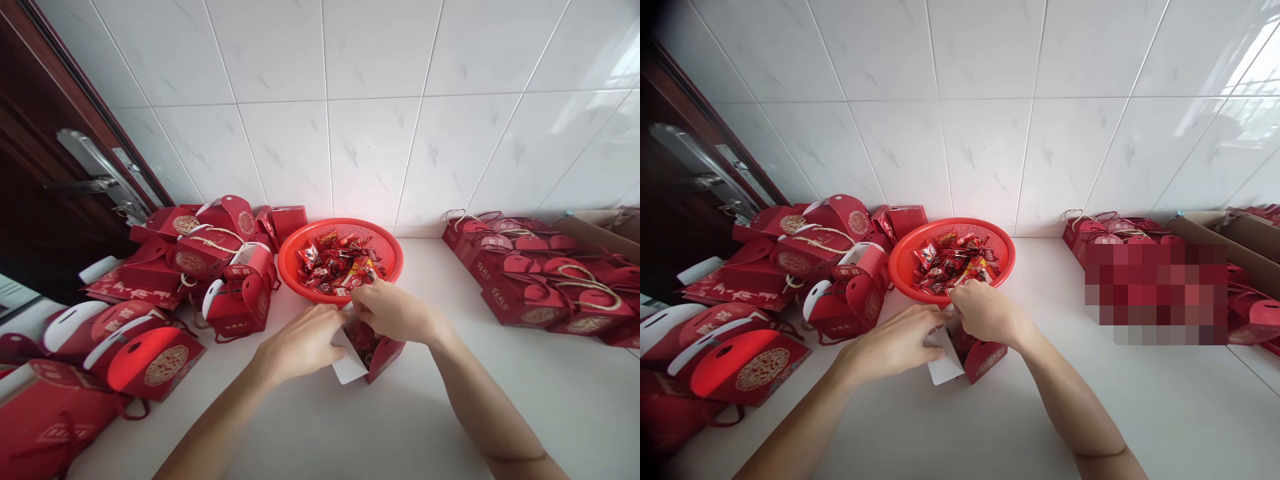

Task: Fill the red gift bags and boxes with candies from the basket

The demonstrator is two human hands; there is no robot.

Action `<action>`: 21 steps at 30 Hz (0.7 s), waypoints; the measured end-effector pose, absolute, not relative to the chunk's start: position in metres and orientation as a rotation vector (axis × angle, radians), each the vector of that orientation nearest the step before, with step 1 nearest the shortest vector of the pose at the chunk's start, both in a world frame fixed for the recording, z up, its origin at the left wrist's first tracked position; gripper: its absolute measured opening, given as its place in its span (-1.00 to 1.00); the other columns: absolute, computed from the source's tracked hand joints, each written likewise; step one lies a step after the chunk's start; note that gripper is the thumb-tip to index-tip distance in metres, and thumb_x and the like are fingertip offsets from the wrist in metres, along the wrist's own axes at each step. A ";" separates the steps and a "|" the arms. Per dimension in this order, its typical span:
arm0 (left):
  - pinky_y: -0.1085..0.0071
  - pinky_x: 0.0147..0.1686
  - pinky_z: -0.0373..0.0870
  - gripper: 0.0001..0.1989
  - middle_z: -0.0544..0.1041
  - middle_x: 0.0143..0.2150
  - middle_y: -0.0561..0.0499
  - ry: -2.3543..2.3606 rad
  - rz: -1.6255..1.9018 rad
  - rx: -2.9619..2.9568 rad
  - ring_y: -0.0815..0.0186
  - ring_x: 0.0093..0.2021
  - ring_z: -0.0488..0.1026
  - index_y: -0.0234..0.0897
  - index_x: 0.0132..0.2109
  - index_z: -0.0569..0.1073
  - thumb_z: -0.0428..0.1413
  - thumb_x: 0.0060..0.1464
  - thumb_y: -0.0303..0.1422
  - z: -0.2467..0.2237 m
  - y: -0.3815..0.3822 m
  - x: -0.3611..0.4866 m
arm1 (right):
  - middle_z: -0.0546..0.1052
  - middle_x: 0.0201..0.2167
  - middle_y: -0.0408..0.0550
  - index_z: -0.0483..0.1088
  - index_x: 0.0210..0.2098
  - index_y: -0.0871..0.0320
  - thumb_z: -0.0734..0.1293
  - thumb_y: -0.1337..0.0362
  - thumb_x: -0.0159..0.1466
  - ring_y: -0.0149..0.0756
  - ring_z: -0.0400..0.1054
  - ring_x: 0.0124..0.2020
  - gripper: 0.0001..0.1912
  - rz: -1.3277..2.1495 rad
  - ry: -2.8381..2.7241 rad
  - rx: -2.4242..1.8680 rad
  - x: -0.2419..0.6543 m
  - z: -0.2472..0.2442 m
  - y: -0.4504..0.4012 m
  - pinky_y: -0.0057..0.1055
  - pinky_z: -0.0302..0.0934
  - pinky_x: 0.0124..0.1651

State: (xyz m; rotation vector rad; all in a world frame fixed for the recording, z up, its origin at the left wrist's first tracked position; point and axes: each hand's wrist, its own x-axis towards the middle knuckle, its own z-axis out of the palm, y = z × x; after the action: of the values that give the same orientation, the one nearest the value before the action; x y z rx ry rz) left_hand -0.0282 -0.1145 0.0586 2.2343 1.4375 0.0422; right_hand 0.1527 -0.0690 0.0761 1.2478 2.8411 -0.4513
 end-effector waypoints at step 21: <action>0.30 -0.12 0.40 -0.56 0.47 -0.11 -0.05 1.474 -0.026 2.220 0.09 -0.02 0.46 -0.05 0.16 0.42 0.05 0.11 -0.27 0.064 -0.117 -0.024 | 0.57 -0.23 -0.08 0.48 -0.09 0.06 0.31 0.37 0.21 -0.20 0.43 -0.18 -0.72 -0.652 2.768 1.304 0.204 0.110 -0.067 -0.41 0.18 -0.29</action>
State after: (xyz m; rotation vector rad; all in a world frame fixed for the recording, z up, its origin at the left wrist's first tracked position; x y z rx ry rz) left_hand -0.0237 -0.1173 0.0640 2.2201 1.4738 -0.0261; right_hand 0.2036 -0.0674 0.1099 1.3043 2.7676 -0.6521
